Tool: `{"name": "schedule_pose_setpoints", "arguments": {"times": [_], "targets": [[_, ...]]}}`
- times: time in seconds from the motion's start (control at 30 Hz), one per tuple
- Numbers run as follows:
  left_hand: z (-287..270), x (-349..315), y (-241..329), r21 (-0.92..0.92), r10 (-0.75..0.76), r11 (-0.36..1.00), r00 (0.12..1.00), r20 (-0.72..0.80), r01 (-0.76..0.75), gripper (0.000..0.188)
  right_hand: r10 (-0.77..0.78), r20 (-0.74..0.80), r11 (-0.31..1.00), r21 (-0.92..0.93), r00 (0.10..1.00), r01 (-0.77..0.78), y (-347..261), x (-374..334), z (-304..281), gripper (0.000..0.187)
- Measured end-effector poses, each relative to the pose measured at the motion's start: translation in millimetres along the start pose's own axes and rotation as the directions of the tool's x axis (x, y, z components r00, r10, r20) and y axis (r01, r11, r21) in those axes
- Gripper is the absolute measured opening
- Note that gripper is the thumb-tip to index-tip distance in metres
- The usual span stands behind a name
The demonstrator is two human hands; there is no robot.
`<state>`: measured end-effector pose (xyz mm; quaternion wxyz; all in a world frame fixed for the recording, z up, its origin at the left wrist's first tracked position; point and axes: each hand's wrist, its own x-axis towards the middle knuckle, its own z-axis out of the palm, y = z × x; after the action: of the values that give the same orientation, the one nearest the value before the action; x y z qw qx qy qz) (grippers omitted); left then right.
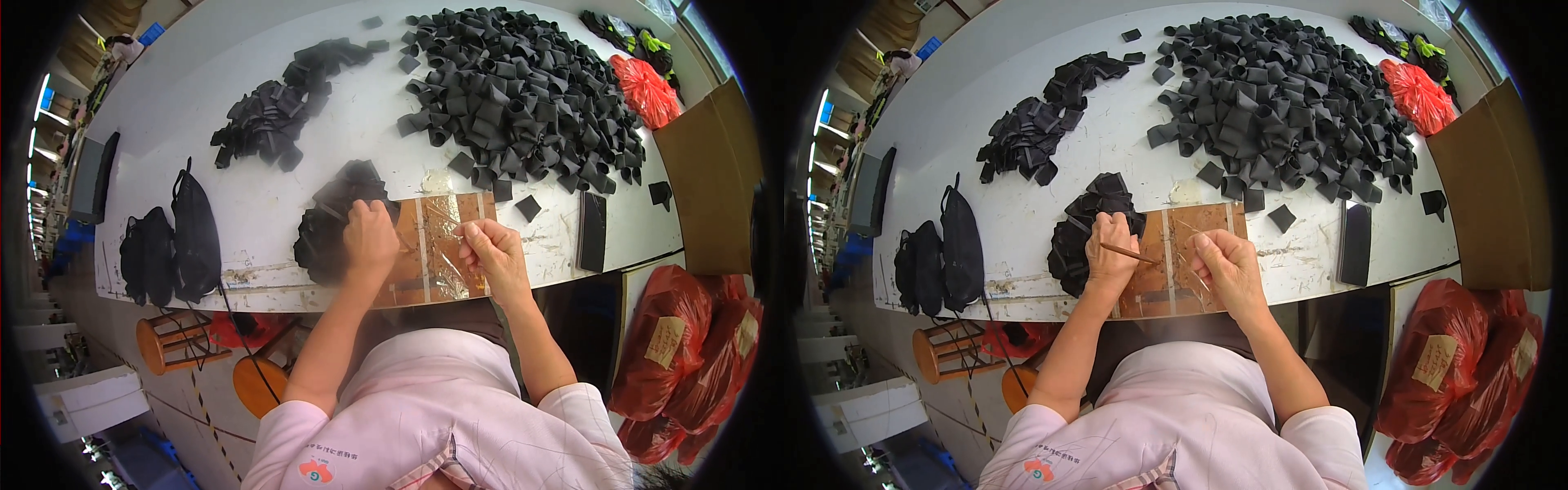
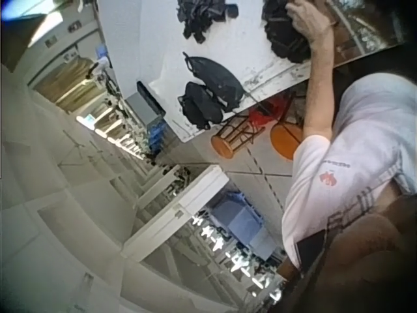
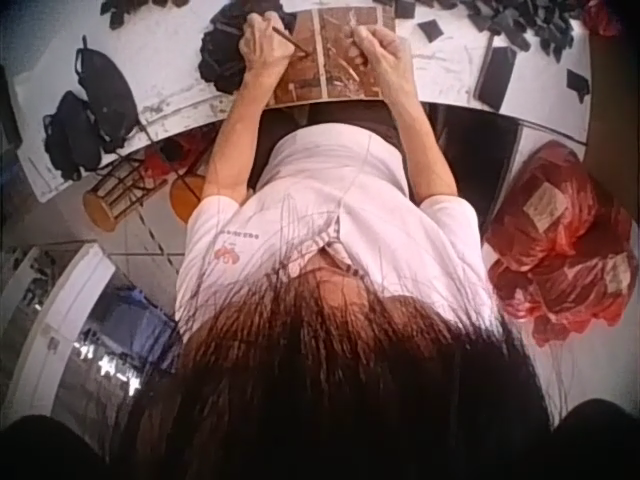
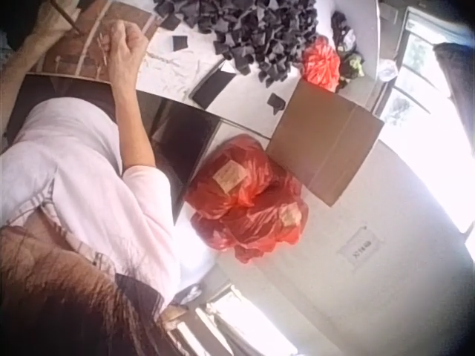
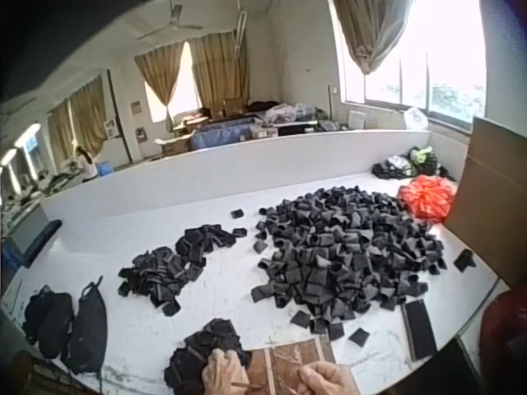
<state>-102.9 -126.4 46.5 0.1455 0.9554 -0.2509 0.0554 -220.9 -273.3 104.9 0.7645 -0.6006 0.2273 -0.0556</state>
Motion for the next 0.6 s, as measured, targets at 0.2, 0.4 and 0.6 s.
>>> {"name": "schedule_pose_setpoints", "arguments": {"times": [0.2,0.4,0.6], "targets": [[5,-5,-3,-0.043,0.014,0.999,0.999,-0.034,-0.016,0.023,0.019,0.096,0.999,-0.042,0.995,-0.015,8,-4,7,0.025],[20,-5,-4,0.098,-0.062,0.993,0.997,-0.046,0.066,0.027,0.036,0.144,0.985,-0.171,0.989,-0.011,17,-8,16,0.026],[-2,-10,-12,-0.180,-0.100,0.981,0.985,-0.143,0.073,0.012,0.063,0.158,0.975,-0.222,0.985,-0.027,20,-8,15,0.027]]}}
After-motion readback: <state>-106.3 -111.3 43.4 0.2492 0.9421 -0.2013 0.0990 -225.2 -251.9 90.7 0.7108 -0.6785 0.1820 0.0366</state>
